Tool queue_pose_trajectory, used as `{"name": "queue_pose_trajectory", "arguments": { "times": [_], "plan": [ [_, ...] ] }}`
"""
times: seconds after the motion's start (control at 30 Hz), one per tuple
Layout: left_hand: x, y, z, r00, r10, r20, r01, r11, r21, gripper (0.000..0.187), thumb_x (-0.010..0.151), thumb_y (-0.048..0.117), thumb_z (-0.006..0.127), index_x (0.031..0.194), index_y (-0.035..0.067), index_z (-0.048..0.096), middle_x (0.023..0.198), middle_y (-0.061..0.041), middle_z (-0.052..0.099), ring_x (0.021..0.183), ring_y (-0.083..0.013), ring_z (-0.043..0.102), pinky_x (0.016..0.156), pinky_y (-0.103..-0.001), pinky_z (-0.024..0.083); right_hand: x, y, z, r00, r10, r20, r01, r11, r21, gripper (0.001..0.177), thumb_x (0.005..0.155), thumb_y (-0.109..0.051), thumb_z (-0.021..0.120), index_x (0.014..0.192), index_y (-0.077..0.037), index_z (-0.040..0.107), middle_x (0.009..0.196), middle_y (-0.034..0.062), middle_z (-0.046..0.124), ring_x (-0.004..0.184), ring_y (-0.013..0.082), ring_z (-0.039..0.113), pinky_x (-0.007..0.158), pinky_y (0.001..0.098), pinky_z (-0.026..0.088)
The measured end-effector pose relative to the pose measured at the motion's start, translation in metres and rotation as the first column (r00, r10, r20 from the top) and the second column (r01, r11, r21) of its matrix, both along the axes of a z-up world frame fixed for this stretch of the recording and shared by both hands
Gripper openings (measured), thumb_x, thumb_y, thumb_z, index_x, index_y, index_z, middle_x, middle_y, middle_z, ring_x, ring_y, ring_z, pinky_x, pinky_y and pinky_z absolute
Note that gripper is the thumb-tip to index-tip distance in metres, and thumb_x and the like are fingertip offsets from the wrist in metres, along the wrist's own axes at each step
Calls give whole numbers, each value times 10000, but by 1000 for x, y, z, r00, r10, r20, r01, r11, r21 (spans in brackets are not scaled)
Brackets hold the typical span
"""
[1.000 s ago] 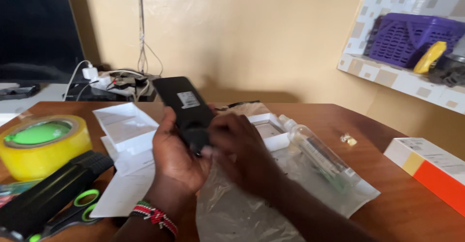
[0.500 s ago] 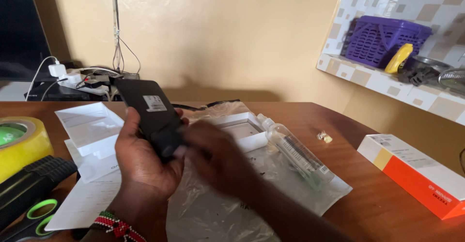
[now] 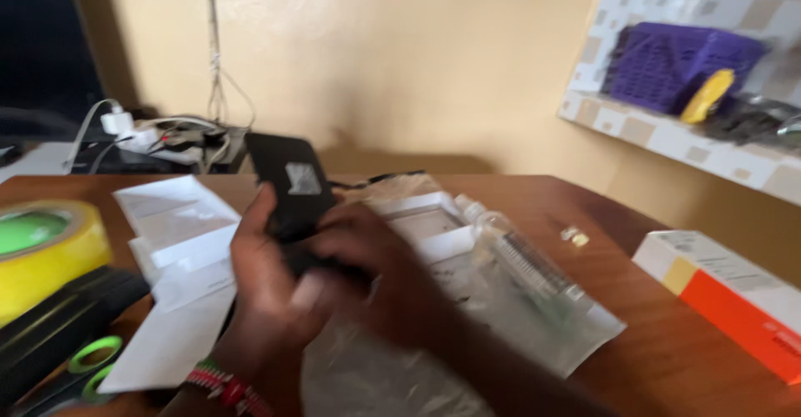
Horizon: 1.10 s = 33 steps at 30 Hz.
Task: The person cleans a black smartphone using a black cloth and a spray bottle. They wipe the back and sides of the phone, then spray liquid onto the device and continue wiping it down.
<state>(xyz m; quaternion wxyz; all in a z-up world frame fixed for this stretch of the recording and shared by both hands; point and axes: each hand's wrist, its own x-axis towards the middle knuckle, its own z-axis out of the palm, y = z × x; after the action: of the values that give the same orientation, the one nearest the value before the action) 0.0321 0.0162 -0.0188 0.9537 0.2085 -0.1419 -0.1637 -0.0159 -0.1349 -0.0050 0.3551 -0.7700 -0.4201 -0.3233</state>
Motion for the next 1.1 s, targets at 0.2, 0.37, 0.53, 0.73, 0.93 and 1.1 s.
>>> {"name": "queue_pose_trajectory", "arguments": {
  "times": [0.2,0.37,0.53,0.73,0.93,1.1],
  "plan": [
    [-10,-16,9,996,61,-60,-63,998,-27,455,999,470,466,1116,75,660,1000,-88,726,884,-248,695,822,-404,576,10,-15,-5,986,-156,59,154,987,43,303,934,-131,759,1222,-70,687,1193,110,607,1140,272,603,987,372,501],
    [-11,-10,4,992,87,-93,-76,990,117,535,1026,563,373,1159,112,628,1064,-52,694,904,-204,676,755,-389,535,11,-30,-23,998,39,50,-36,998,-47,184,1038,-97,694,1218,-115,729,1286,109,600,1222,269,583,1110,394,464],
    [-18,-11,9,992,80,-93,-62,981,182,565,1006,558,304,1132,89,593,1066,-101,683,940,-264,690,749,-510,616,-7,-9,-6,962,-208,177,217,976,-30,296,957,-33,674,1240,-95,736,1309,97,633,1260,311,570,1094,425,458],
    [-21,-16,6,995,86,-53,-82,995,61,541,1086,507,335,1244,79,625,1134,-84,675,970,-217,650,752,-367,544,-17,-8,5,997,-52,-65,51,999,-5,280,919,15,627,1156,-89,732,1344,139,598,1262,296,614,1031,395,520],
    [-21,-18,4,976,145,-165,-119,981,154,483,1022,584,468,1231,186,646,1125,-6,667,904,-171,612,659,-302,480,-12,-17,-8,999,-28,-18,28,999,-20,239,978,-91,619,1198,-93,713,1435,117,598,1304,314,620,1142,432,462],
    [-25,-18,1,996,76,-39,-73,995,71,647,974,667,419,1286,141,631,1179,-56,685,1050,-225,663,832,-377,542,-8,-27,-8,993,-115,17,117,985,-124,303,990,-182,664,1280,-112,713,1435,161,581,1355,350,550,1162,455,414]
  ]
}}
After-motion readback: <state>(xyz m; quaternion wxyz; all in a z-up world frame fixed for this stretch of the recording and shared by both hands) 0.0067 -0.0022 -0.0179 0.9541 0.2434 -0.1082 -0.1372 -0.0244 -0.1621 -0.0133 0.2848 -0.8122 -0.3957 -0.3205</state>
